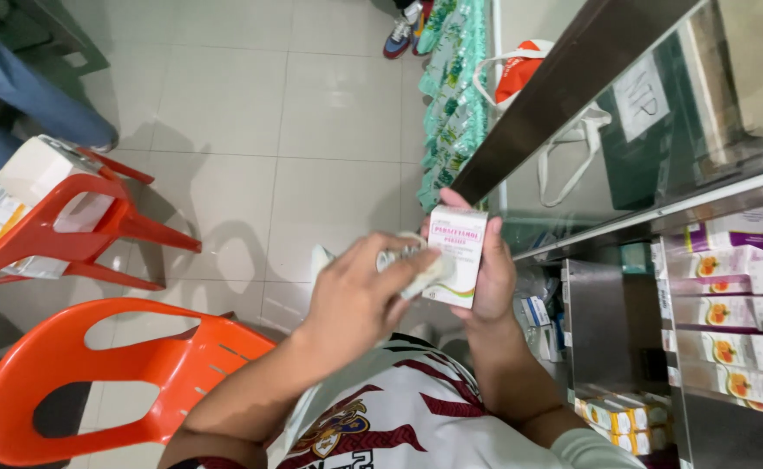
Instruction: The person wipes small white boxes with a cloth inside a glass display cabinet. They pick up the boxes from the shelf, wipe them thoroughly, and place them back on the shelf.
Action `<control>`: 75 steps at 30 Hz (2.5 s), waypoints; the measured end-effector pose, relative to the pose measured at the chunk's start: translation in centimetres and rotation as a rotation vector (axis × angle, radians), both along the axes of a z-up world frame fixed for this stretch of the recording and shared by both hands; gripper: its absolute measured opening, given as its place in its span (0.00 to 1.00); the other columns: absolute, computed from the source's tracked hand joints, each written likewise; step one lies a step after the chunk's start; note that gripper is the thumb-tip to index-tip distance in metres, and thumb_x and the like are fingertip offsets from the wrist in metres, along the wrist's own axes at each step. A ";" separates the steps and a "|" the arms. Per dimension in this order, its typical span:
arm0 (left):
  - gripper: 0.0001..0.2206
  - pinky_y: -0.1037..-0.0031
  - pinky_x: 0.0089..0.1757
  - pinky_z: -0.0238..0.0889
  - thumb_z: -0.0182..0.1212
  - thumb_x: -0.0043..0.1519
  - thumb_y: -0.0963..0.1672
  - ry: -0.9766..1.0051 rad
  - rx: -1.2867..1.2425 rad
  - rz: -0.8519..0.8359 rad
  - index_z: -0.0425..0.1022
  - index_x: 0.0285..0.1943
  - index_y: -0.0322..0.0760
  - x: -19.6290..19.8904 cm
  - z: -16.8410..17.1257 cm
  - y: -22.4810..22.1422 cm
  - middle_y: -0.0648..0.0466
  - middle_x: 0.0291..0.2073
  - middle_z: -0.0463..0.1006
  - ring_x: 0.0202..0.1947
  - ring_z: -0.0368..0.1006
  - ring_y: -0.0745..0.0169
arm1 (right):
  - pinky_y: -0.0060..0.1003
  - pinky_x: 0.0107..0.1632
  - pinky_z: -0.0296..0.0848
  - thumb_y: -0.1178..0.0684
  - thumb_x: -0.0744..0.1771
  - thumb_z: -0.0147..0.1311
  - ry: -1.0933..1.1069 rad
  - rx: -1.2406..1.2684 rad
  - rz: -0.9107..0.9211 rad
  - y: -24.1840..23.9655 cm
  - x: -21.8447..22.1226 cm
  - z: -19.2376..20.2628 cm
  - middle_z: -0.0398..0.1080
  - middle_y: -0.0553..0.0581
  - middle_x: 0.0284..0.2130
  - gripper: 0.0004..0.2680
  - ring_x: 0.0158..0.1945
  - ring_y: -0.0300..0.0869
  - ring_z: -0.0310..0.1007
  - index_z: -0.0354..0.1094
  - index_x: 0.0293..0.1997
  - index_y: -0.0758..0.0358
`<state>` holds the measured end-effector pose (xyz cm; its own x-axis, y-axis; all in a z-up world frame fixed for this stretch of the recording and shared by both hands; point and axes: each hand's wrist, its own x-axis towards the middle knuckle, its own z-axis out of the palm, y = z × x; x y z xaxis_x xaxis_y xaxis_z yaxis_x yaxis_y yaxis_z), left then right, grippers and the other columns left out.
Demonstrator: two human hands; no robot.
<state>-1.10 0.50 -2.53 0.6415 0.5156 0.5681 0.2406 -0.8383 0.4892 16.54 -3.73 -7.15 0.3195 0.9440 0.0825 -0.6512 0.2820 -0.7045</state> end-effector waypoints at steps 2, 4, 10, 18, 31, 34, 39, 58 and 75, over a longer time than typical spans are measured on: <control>0.18 0.64 0.44 0.72 0.65 0.59 0.46 0.057 0.065 0.082 0.78 0.59 0.50 -0.3 1.1 1.0 0.56 0.50 0.74 0.46 0.76 0.52 | 0.49 0.44 0.83 0.35 0.71 0.36 0.018 -0.085 0.052 -0.3 -1.1 -0.4 0.72 0.79 0.46 0.28 0.39 0.50 0.80 0.52 0.72 0.73; 0.17 0.62 0.43 0.72 0.63 0.60 0.45 0.047 0.090 0.094 0.78 0.59 0.48 0.0 1.4 0.2 0.53 0.48 0.73 0.44 0.76 0.49 | 0.51 0.46 0.81 0.36 0.71 0.37 0.034 -0.130 0.079 -0.4 -1.8 -0.8 0.73 0.78 0.46 0.28 0.40 0.51 0.80 0.54 0.71 0.74; 0.14 0.64 0.40 0.72 0.57 0.64 0.45 0.011 0.033 0.029 0.78 0.59 0.46 0.7 -0.7 -3.6 0.51 0.47 0.74 0.41 0.75 0.49 | 0.41 0.39 0.81 0.31 0.70 0.35 -0.004 -0.188 0.127 -0.1 -0.2 -1.0 0.74 0.71 0.40 0.29 0.37 0.49 0.79 0.56 0.71 0.67; 0.15 0.61 0.43 0.72 0.64 0.61 0.46 -0.048 -0.084 0.219 0.79 0.58 0.52 -2.3 -0.5 0.2 0.56 0.49 0.75 0.46 0.78 0.47 | 0.49 0.47 0.81 0.37 0.70 0.41 -0.044 -0.157 0.291 1.4 -2.7 -1.7 0.73 0.76 0.48 0.27 0.43 0.51 0.79 0.53 0.72 0.72; 0.25 0.66 0.38 0.78 0.72 0.59 0.41 -0.113 -0.079 0.282 0.71 0.66 0.49 -4.7 -5.4 -3.4 0.48 0.54 0.72 0.48 0.76 0.53 | 0.38 0.43 0.74 0.33 0.70 0.44 0.193 -0.108 0.626 5.2 -4.4 -2.6 0.73 0.66 0.42 0.27 0.41 0.49 0.75 0.62 0.63 0.74; 0.24 0.69 0.38 0.77 0.71 0.57 0.40 -0.126 -0.132 0.389 0.73 0.63 0.48 -6.5 -3.4 -2.2 0.50 0.54 0.73 0.49 0.77 0.55 | 0.43 0.50 0.73 0.33 0.71 0.39 0.104 -0.065 0.686 4.7 -5.2 -5.6 0.73 0.69 0.48 0.27 0.50 0.52 0.74 0.64 0.62 0.75; 0.26 0.63 0.39 0.72 0.70 0.59 0.41 -0.015 0.062 0.583 0.70 0.67 0.51 -5.0 -2.9 -2.0 0.50 0.54 0.75 0.50 0.77 0.50 | 0.44 0.62 0.66 0.32 0.69 0.41 0.242 -0.250 0.706 4.1 -6.2 -6.3 0.66 0.70 0.62 0.29 0.63 0.53 0.67 0.58 0.69 0.70; 0.16 0.57 0.45 0.73 0.64 0.59 0.44 0.002 -0.093 0.311 0.78 0.57 0.51 -1.3 -4.4 -2.6 0.54 0.49 0.74 0.47 0.77 0.45 | 0.45 0.48 0.78 0.23 0.67 0.36 0.040 -0.428 0.464 4.2 -2.7 -7.1 0.75 0.70 0.46 0.33 0.45 0.53 0.76 0.70 0.54 0.70; 0.14 0.61 0.43 0.74 0.68 0.55 0.44 0.076 -0.118 0.183 0.81 0.51 0.50 -0.8 -3.5 -4.6 0.56 0.45 0.75 0.43 0.78 0.48 | 0.31 0.34 0.81 0.25 0.69 0.27 -0.065 -0.352 0.113 0.6 -3.3 -3.0 0.80 0.61 0.30 0.33 0.28 0.37 0.80 0.78 0.44 0.66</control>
<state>-1.89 -4.10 -6.02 0.5697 0.6872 0.4508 0.4233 -0.7155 0.5557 13.22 -3.18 -10.14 0.2162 0.9472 -0.2366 -0.6150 -0.0561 -0.7865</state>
